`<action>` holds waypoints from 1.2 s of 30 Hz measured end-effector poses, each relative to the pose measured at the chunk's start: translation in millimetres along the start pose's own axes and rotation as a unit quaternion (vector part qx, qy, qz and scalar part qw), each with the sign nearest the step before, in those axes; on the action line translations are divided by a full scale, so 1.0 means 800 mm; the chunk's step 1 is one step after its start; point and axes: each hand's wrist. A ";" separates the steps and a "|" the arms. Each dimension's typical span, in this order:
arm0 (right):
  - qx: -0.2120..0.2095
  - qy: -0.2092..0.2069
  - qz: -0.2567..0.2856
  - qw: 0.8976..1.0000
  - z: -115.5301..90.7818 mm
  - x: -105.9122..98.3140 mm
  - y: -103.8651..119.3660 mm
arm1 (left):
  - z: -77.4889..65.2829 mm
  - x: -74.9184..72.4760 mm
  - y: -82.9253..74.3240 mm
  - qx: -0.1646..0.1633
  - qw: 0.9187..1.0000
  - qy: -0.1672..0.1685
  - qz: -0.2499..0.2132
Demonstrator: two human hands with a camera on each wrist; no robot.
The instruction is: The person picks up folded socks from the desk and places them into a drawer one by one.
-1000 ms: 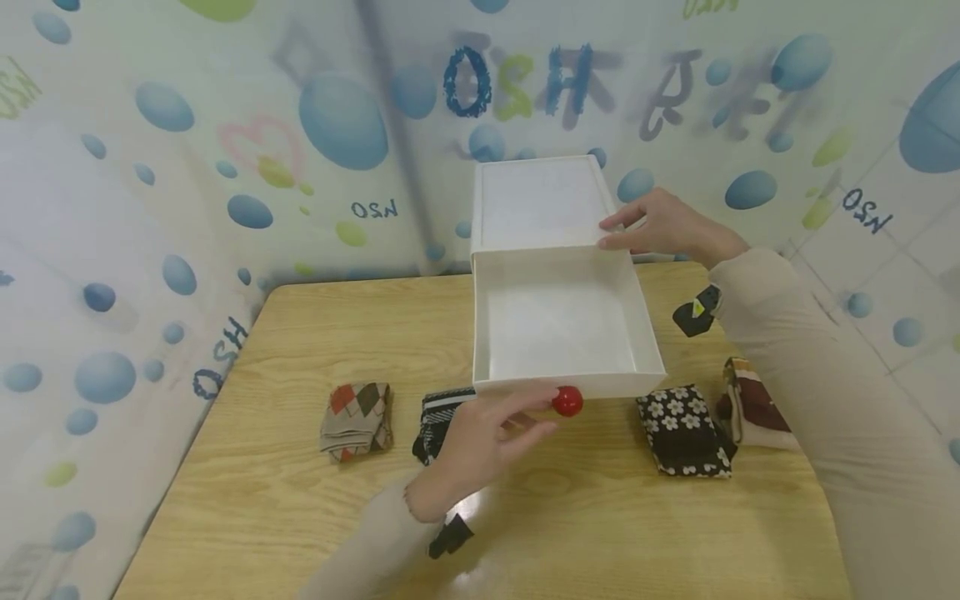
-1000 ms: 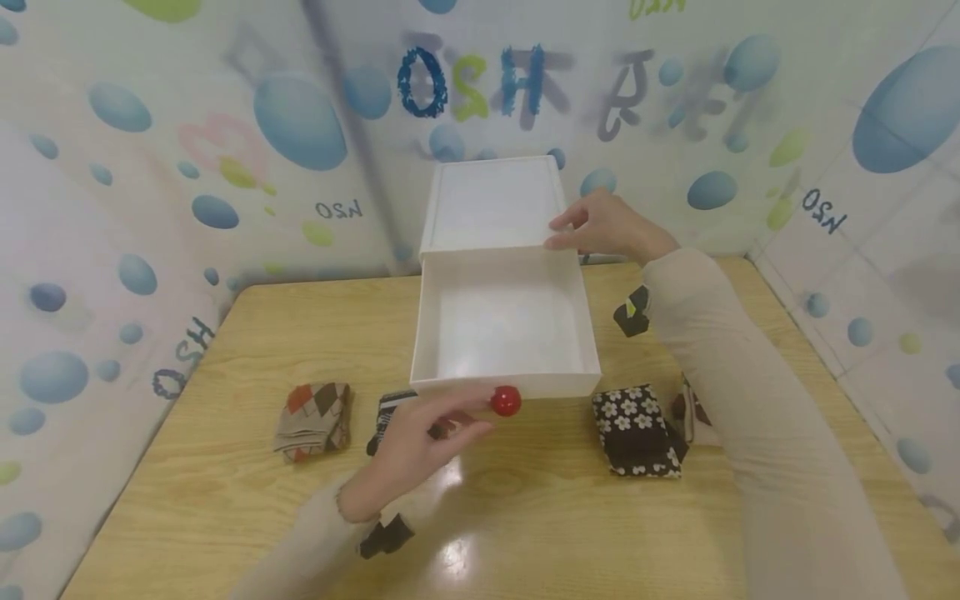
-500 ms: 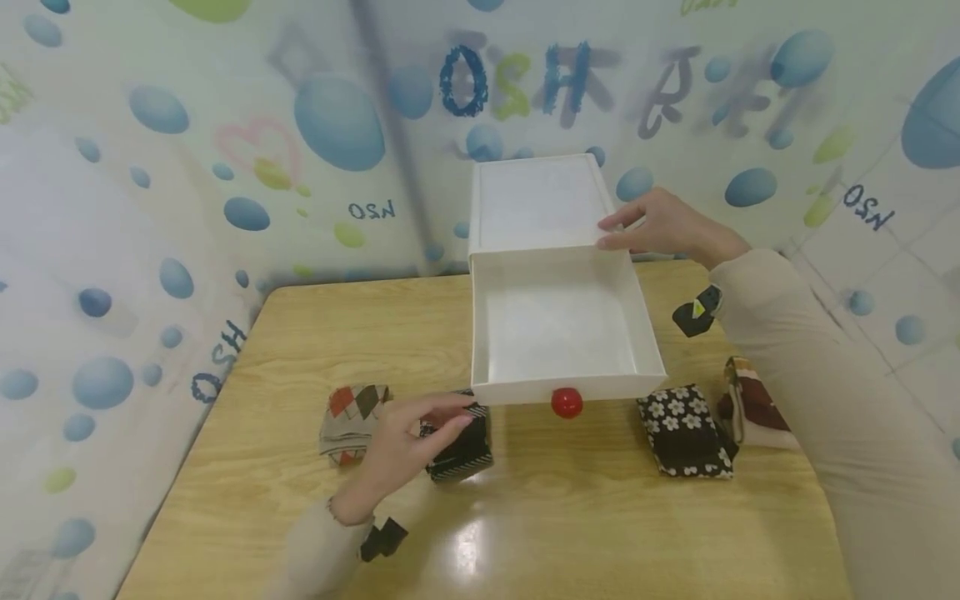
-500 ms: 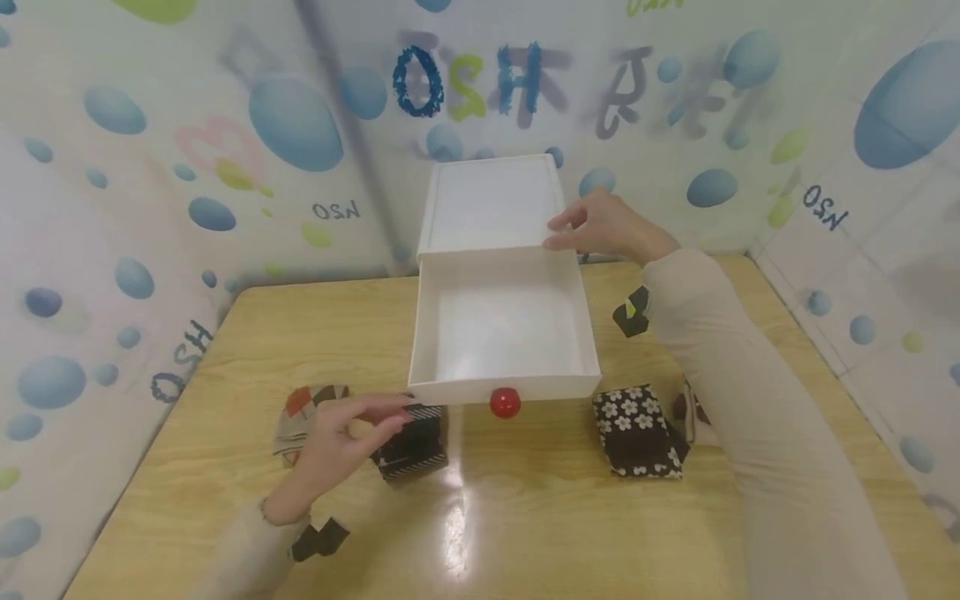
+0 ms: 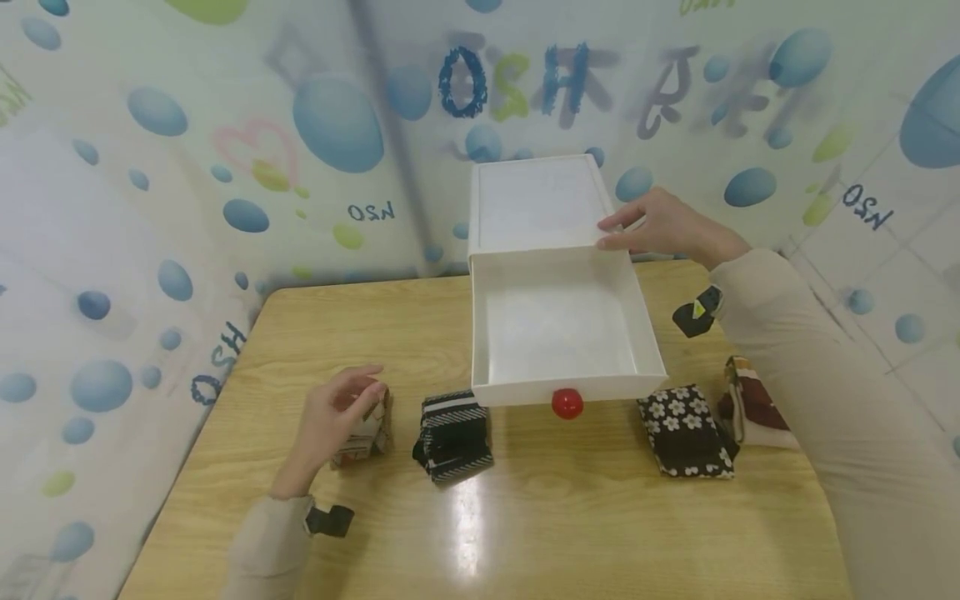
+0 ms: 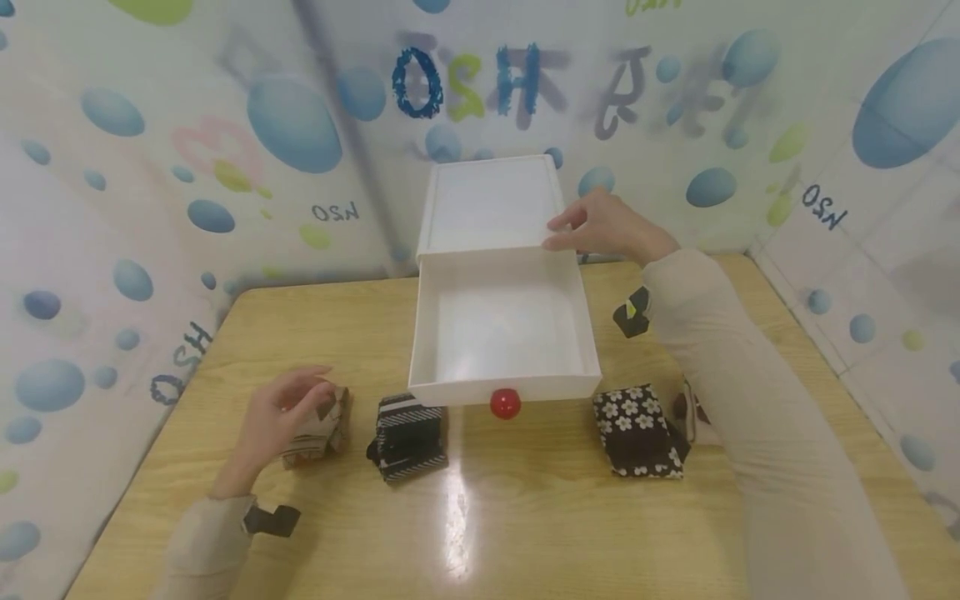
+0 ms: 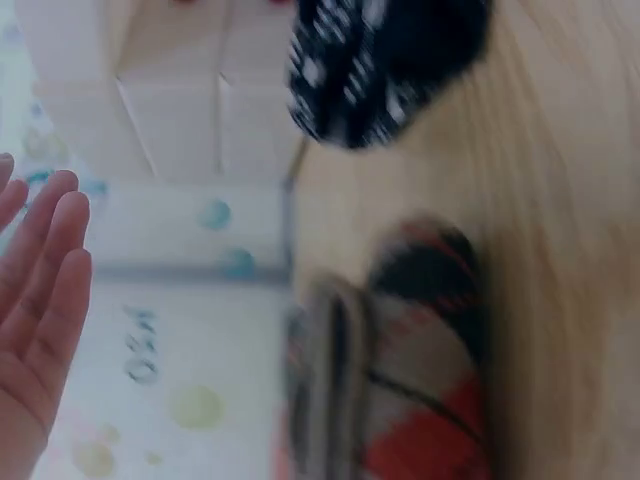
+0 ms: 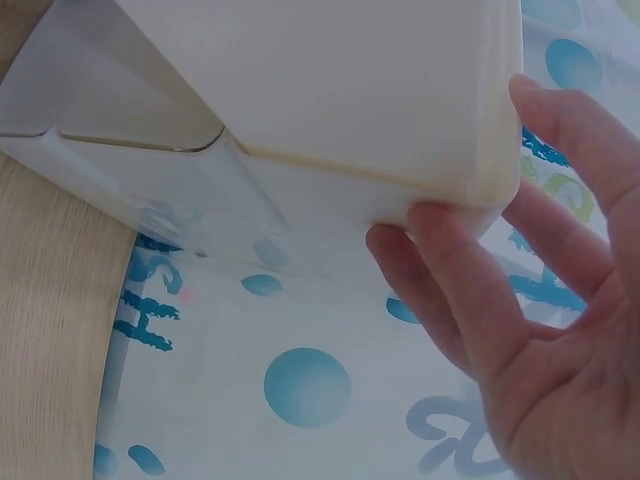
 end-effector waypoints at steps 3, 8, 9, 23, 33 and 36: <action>0.002 0.002 0.005 1.000 0.001 0.001 -0.001 | -0.003 -0.007 0.014 -0.051 0.998 0.015 0.016; 0.000 0.006 0.010 1.000 0.004 0.003 -0.004 | -0.007 -0.017 0.055 -0.114 0.993 0.032 -0.007; 0.000 0.007 0.010 1.000 0.005 0.003 -0.004 | -0.008 -0.019 0.064 -0.123 0.992 0.032 -0.012; 0.003 0.007 0.012 1.000 0.001 0.000 -0.002 | -0.014 -0.034 0.111 -0.187 0.981 0.037 -0.020; 0.007 0.006 0.015 1.000 0.002 0.000 -0.003 | -0.024 -0.036 0.122 -0.224 0.972 0.062 -0.024; 0.008 0.006 0.014 1.000 0.002 0.000 -0.003 | -0.029 -0.036 0.127 -0.233 0.969 0.072 -0.033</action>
Point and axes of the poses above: each hand's wrist, its own z-axis towards the middle knuckle, its own x-axis out of the palm, y = z × x
